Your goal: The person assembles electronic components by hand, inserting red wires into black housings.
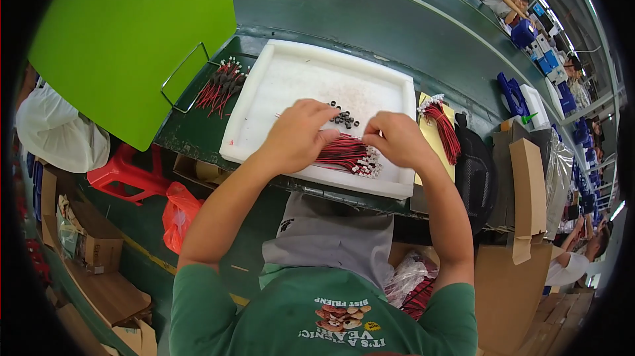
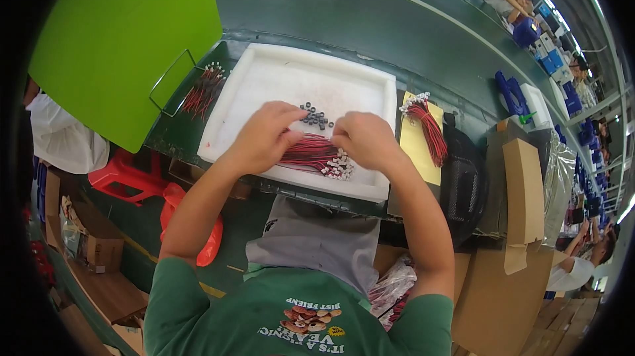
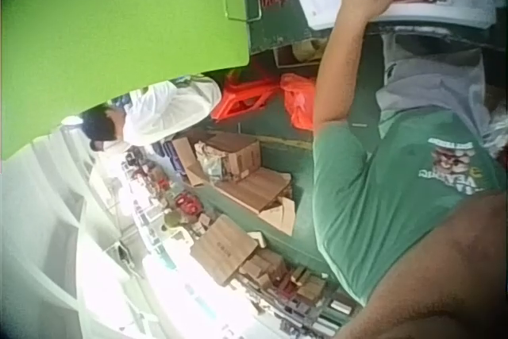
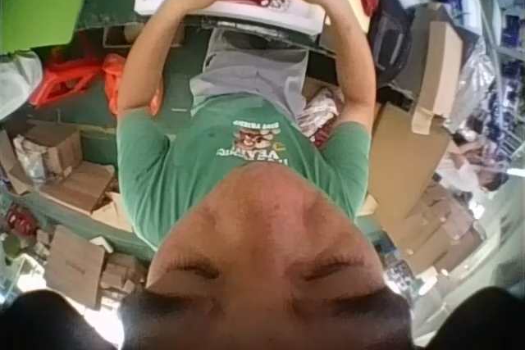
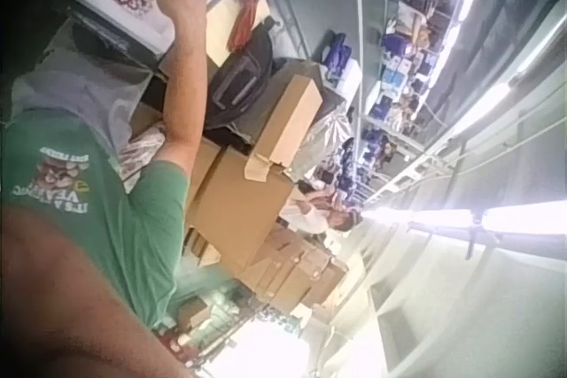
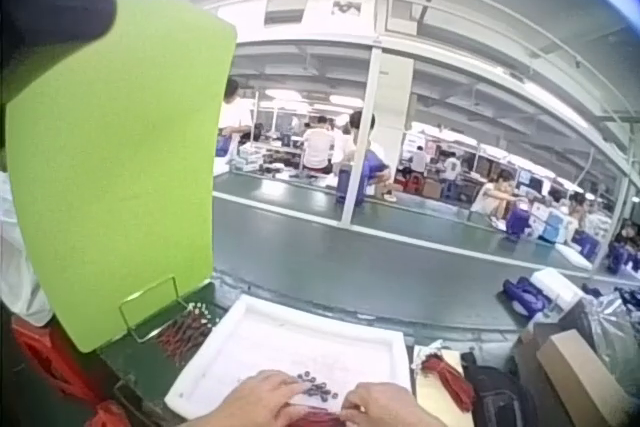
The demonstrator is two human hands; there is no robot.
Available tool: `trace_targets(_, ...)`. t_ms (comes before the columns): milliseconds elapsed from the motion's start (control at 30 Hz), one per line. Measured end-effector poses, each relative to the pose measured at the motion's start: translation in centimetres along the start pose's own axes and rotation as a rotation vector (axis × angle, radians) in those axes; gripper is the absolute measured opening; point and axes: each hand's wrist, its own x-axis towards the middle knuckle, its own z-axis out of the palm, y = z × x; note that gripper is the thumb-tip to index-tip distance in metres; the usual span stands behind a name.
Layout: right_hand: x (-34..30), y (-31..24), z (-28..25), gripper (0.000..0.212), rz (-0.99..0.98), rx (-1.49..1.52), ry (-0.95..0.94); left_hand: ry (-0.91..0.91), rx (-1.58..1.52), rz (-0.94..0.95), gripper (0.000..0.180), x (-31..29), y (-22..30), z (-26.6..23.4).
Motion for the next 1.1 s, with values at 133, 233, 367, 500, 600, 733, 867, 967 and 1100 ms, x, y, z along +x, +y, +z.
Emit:
trace_targets(133, -3.3, -0.7, -0.2, 0.012, 0.011, 0.14, 0.117, -0.331, 0.048, 0.012, 0.032, -1.1, -0.6, 2.0)
trace_targets(233, -4.5, -0.5, -0.5, 0.012, 0.096, 0.146, 0.134, -0.354, 0.053, -0.014, 0.026, -0.8, -0.4, 1.7)
trace_targets(367, -4.9, -1.4, 0.3, 0.013, 0.167, 0.315, 0.17, -0.372, 0.131, 0.023, 0.022, -0.7, -0.1, 1.7)
trace_targets(500, -4.7, -0.7, 2.3, 0.013, 0.065, 0.137, 0.138, -0.363, 0.039, 0.003, 0.021, -0.5, 0.0, 1.7)
trace_targets(600, -5.1, -0.9, 1.4, 0.011, 0.088, 0.138, 0.154, -0.425, -0.061, -0.057, 0.023, -0.5, 0.0, 1.4)
trace_targets(733, -6.9, -1.5, -1.4, 0.006, 0.04, 0.13, 0.291, -0.067, 0.014, 0.12, 0.03, -0.7, 1.5, 0.2)
trace_targets(867, -8.7, -2.6, -4.0, 0.005, 0.072, 0.307, 0.424, -0.013, -0.197, 0.071, 0.035, -0.3, 5.1, -1.2)
trace_targets(967, -9.8, -2.4, -4.4, 0.009, 0.093, 0.389, 0.479, -0.192, -0.356, -0.036, 0.025, -0.4, 6.0, -1.2)
trace_targets(1100, -10.2, -1.8, -3.0, 0.021, 0.055, 0.185, 0.492, -0.288, -0.294, -0.004, 0.019, -0.2, 5.6, -0.3)
